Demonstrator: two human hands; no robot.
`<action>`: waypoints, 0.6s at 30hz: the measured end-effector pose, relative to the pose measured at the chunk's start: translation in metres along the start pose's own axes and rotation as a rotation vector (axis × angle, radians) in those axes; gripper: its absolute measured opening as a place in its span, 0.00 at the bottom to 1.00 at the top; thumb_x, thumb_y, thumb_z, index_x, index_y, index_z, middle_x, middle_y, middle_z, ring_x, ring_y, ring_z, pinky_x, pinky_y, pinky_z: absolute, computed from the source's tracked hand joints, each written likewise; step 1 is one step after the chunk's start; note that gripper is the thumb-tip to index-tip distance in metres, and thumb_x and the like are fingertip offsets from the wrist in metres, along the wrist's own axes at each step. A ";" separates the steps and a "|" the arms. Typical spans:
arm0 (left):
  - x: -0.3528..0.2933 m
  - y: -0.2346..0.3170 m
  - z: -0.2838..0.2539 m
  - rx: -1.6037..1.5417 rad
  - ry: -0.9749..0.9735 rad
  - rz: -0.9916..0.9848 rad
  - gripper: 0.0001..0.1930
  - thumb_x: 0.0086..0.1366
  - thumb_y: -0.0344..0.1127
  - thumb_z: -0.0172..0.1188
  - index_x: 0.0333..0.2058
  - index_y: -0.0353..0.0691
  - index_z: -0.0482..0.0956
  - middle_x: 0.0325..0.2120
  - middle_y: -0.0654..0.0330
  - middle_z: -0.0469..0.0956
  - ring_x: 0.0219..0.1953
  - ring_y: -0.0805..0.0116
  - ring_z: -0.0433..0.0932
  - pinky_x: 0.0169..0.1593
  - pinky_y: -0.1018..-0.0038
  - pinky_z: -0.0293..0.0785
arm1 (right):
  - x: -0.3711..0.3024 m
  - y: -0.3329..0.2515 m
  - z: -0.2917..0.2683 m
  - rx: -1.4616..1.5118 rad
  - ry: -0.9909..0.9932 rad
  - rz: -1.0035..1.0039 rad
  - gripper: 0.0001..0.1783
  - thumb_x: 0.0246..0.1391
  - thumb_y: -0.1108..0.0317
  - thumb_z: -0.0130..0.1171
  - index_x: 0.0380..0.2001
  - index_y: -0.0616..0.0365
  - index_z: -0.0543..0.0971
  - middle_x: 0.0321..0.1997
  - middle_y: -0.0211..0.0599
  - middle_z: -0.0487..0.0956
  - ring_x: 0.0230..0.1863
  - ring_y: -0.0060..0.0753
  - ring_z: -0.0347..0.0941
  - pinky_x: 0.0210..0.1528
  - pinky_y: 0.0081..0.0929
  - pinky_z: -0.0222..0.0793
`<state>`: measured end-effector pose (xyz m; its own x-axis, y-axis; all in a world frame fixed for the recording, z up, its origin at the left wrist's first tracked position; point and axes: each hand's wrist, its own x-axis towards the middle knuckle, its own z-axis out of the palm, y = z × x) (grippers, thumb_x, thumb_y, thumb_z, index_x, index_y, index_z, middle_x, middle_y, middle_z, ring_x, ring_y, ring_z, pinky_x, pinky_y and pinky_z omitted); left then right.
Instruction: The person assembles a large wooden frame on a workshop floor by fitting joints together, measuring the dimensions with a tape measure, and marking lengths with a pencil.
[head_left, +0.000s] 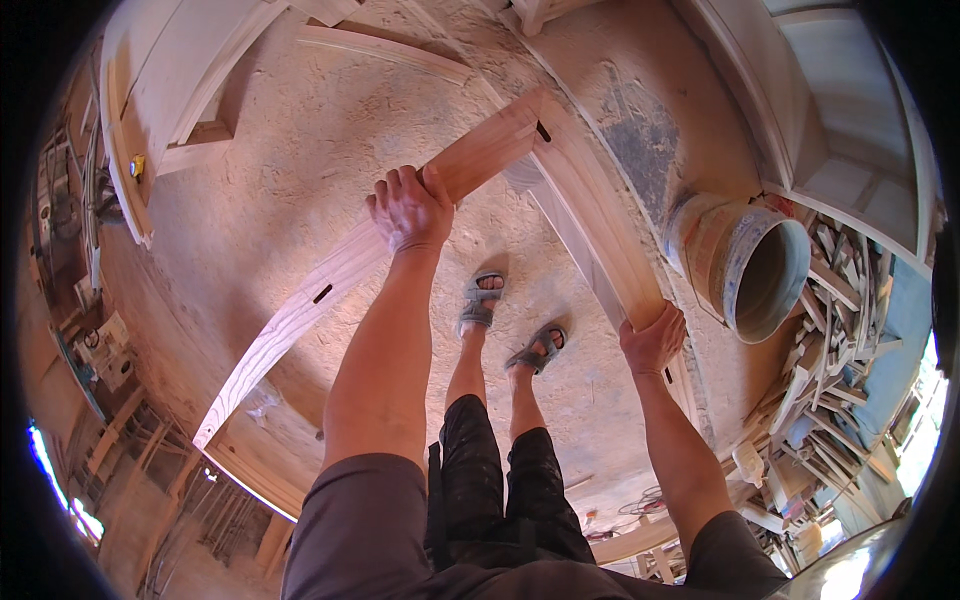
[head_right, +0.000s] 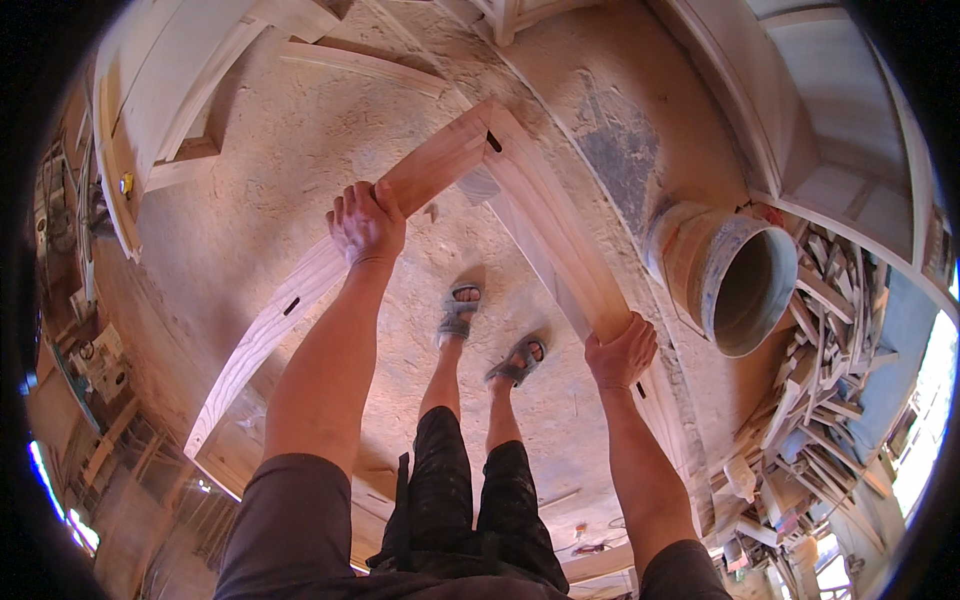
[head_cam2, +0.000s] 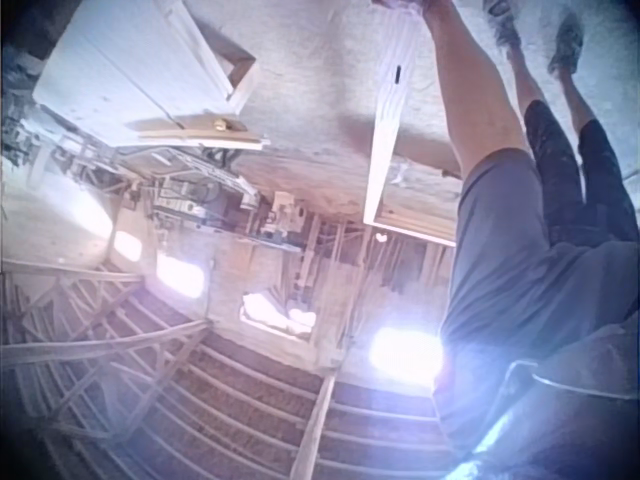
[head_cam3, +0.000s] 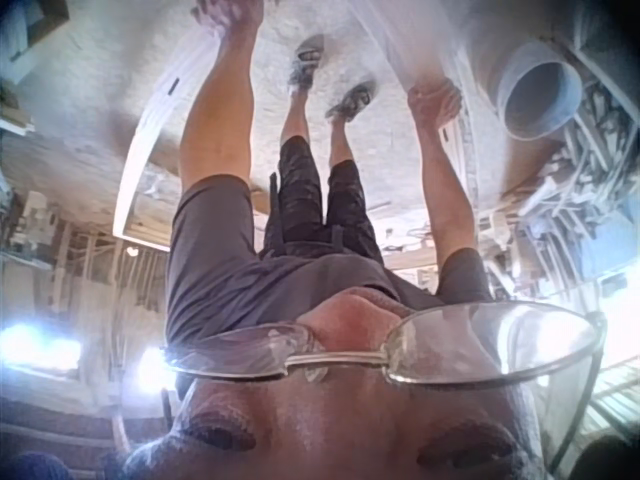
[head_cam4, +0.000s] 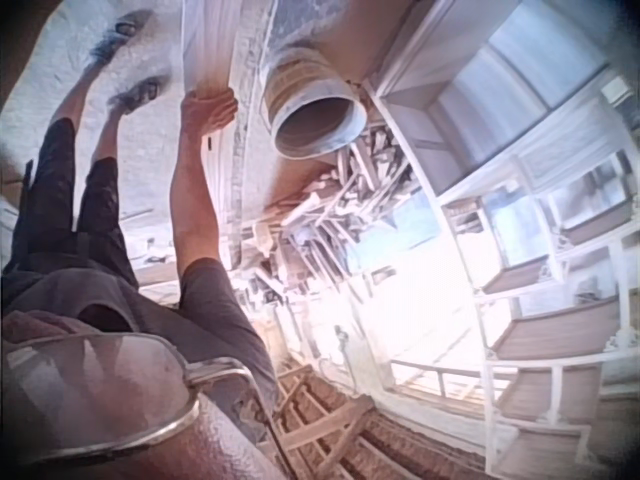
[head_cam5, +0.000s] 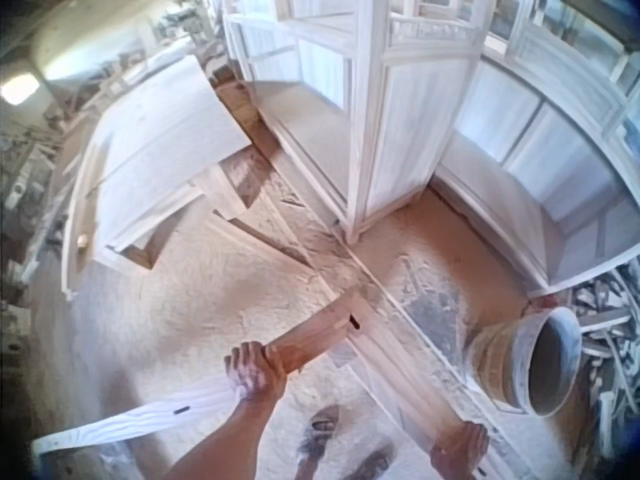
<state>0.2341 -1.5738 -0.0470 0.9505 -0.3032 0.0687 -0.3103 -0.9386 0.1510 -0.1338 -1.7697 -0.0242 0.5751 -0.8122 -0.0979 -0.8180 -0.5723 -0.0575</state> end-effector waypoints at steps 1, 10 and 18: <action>0.001 0.001 -0.001 0.001 0.004 0.002 0.17 0.72 0.49 0.52 0.33 0.42 0.80 0.35 0.53 0.81 0.42 0.49 0.78 0.47 0.53 0.70 | 0.000 0.000 -0.001 0.000 -0.002 0.000 0.36 0.34 0.62 0.72 0.50 0.56 0.70 0.45 0.47 0.74 0.49 0.54 0.71 0.54 0.49 0.66; -0.001 -0.001 0.002 -0.011 0.027 0.020 0.17 0.72 0.48 0.52 0.32 0.42 0.79 0.34 0.54 0.80 0.41 0.50 0.78 0.46 0.53 0.70 | -0.001 -0.001 -0.002 0.003 -0.023 0.017 0.38 0.33 0.62 0.73 0.51 0.56 0.70 0.46 0.47 0.73 0.51 0.54 0.70 0.55 0.49 0.65; 0.000 -0.003 0.004 -0.022 0.080 0.045 0.17 0.70 0.49 0.54 0.30 0.41 0.78 0.31 0.53 0.79 0.38 0.49 0.77 0.44 0.53 0.69 | -0.002 0.001 0.001 0.013 0.008 -0.003 0.38 0.33 0.63 0.73 0.51 0.55 0.70 0.45 0.46 0.73 0.51 0.53 0.70 0.55 0.49 0.64</action>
<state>0.2345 -1.5719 -0.0512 0.9313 -0.3298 0.1545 -0.3537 -0.9203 0.1672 -0.1354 -1.7686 -0.0254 0.5779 -0.8111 -0.0898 -0.8160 -0.5736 -0.0710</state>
